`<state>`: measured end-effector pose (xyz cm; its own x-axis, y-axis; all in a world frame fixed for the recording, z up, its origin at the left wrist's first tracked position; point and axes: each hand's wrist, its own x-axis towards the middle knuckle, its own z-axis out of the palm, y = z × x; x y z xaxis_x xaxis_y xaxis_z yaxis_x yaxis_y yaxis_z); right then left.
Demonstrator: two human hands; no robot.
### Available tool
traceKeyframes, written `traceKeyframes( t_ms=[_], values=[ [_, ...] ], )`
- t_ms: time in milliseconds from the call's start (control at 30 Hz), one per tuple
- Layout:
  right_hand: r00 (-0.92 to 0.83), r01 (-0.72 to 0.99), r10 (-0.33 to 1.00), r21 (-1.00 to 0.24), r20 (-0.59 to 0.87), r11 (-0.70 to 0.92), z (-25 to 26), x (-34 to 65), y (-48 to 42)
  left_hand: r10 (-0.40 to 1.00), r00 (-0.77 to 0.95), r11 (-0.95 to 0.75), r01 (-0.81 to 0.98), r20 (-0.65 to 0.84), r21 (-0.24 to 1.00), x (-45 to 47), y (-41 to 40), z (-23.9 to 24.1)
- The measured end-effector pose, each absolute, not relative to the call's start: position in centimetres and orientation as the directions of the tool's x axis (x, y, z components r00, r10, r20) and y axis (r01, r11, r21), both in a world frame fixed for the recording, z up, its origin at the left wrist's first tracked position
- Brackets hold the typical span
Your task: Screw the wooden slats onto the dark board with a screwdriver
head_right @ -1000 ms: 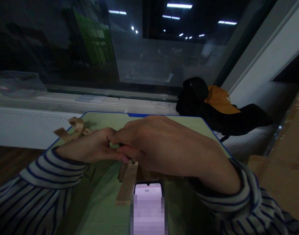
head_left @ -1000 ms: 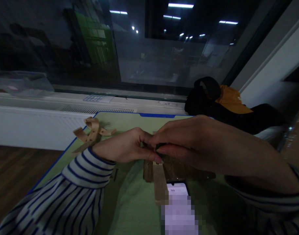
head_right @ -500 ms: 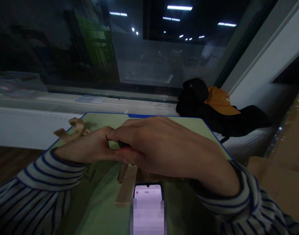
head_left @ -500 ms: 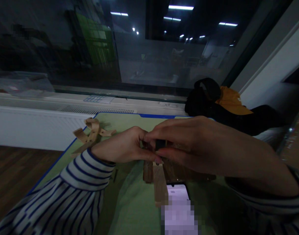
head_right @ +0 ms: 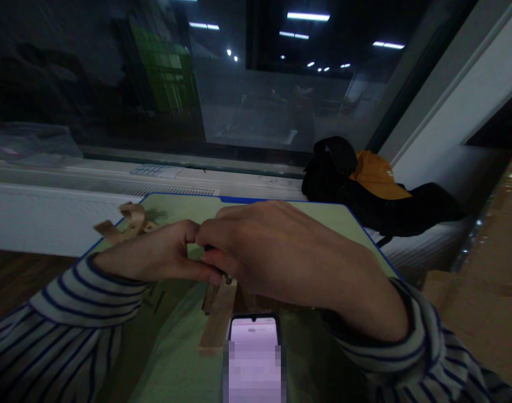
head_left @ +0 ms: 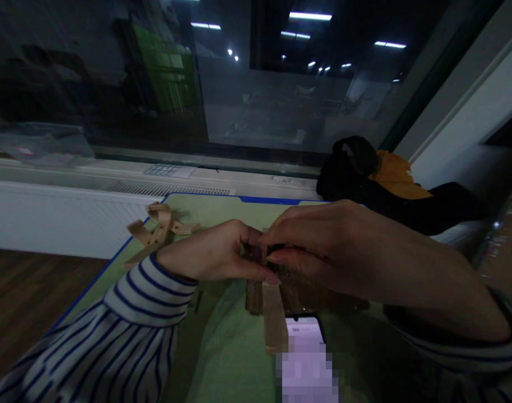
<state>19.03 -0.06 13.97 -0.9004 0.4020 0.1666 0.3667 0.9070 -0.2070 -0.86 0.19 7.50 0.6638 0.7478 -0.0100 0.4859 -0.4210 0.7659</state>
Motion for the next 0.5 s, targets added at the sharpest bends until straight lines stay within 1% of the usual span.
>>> traceKeyframes(
  t_ms=[67,133,233,333,400,500],
  values=[
    [-0.903,0.353,0.392,-0.218,0.175,0.91,13.9,19.0,0.0,0.747,0.665,-0.429,0.469,0.011,0.772,-0.9,0.4,7.5],
    [-0.904,0.347,0.39,-0.235,0.173,0.908,14.0,19.0,0.0,0.748,0.664,-0.417,0.483,-0.011,0.77,-1.2,0.5,7.6],
    [-0.901,0.368,0.41,-0.251,0.141,0.895,14.1,19.1,0.2,0.743,0.65,-0.352,0.581,-0.158,0.734,-1.9,0.5,7.9],
    [-0.892,0.398,0.437,-0.254,0.119,0.882,14.3,19.2,0.3,0.676,0.662,-0.302,0.649,-0.324,0.698,-2.2,0.4,7.8],
    [-0.893,0.399,0.438,-0.267,0.103,0.877,14.4,19.3,0.3,0.618,0.694,-0.286,0.635,-0.368,0.717,-2.0,0.3,7.6],
    [-0.9,0.39,0.428,-0.281,0.087,0.877,14.4,19.2,0.3,0.578,0.725,-0.277,0.606,-0.374,0.746,-1.3,0.1,7.2]
  ],
)
